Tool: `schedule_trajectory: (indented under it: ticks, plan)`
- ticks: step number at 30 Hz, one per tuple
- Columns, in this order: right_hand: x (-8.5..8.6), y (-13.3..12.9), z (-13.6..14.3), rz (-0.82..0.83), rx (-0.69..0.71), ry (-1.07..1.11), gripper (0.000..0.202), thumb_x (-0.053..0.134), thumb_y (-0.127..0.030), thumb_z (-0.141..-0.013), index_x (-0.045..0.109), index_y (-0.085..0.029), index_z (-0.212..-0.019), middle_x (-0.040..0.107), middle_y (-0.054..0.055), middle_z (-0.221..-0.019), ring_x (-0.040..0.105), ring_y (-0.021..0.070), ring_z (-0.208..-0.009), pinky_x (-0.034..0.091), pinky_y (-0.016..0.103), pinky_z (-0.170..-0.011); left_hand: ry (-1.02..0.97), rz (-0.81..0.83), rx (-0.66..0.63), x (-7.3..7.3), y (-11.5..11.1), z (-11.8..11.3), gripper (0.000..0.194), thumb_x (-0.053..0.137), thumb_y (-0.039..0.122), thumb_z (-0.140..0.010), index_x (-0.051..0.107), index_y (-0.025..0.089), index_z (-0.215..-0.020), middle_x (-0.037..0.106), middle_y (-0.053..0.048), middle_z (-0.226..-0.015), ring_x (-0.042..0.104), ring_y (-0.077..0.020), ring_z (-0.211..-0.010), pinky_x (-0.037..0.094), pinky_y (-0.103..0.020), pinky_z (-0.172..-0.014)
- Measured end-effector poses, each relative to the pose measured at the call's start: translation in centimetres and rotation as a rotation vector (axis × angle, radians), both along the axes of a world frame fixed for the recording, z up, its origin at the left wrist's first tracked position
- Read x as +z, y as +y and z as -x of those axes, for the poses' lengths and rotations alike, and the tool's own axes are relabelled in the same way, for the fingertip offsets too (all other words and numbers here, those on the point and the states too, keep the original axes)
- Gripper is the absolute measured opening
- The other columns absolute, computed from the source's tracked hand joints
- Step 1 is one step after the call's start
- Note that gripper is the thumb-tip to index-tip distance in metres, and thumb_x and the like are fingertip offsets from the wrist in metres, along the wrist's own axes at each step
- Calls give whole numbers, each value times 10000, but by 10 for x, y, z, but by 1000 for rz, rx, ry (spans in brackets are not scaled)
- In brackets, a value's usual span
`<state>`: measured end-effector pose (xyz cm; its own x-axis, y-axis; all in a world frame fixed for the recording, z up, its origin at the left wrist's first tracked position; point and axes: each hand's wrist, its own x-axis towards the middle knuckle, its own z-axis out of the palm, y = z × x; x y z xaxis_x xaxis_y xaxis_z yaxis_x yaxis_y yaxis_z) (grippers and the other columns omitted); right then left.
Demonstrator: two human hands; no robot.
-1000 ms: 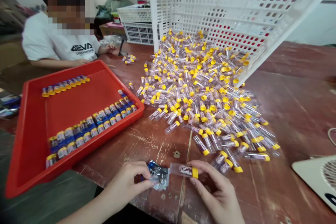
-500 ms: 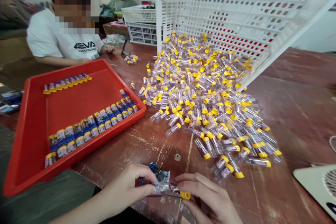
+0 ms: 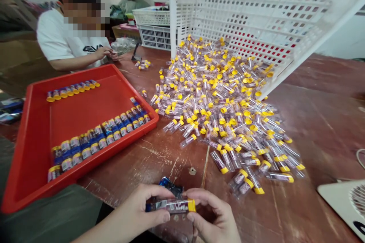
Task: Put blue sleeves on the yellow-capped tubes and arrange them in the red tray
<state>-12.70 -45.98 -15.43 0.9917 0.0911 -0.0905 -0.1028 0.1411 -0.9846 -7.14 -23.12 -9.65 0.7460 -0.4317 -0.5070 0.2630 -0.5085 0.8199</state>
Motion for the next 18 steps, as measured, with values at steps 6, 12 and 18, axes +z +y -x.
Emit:
schedule_trajectory:
  ticks: [6, 12, 18]
  plan:
    - [13, 9, -2, -132, 164, 55, 271, 642, -294, -884, 726, -337, -1138, 581, 100, -1243, 673, 131, -697, 563, 207, -525, -136, 9, -111, 10, -6, -2, 247, 696, 320, -757, 734, 260, -993, 688, -23, -1067, 561, -248, -1030, 380, -351, -910]
    - [6, 26, -5, -570, 200, 444, 214, 764, -229, -775, 695, -256, -975, 612, -12, -900, 564, 34, -510, 461, 122, -446, 103, 255, -88, 10, -17, 0, 297, 691, 432, -788, 746, 169, -914, 673, -47, -837, 574, -196, -828, 420, -266, -736]
    - [16, 47, -3, -837, 279, 643, 257, 652, -172, -724, 633, -171, -980, 634, -7, -767, 653, 89, -714, 485, 134, -631, 474, 649, -30, -9, -23, 5, 435, 724, 498, -805, 719, 98, -977, 688, -92, -832, 585, -121, -673, 434, -222, -634]
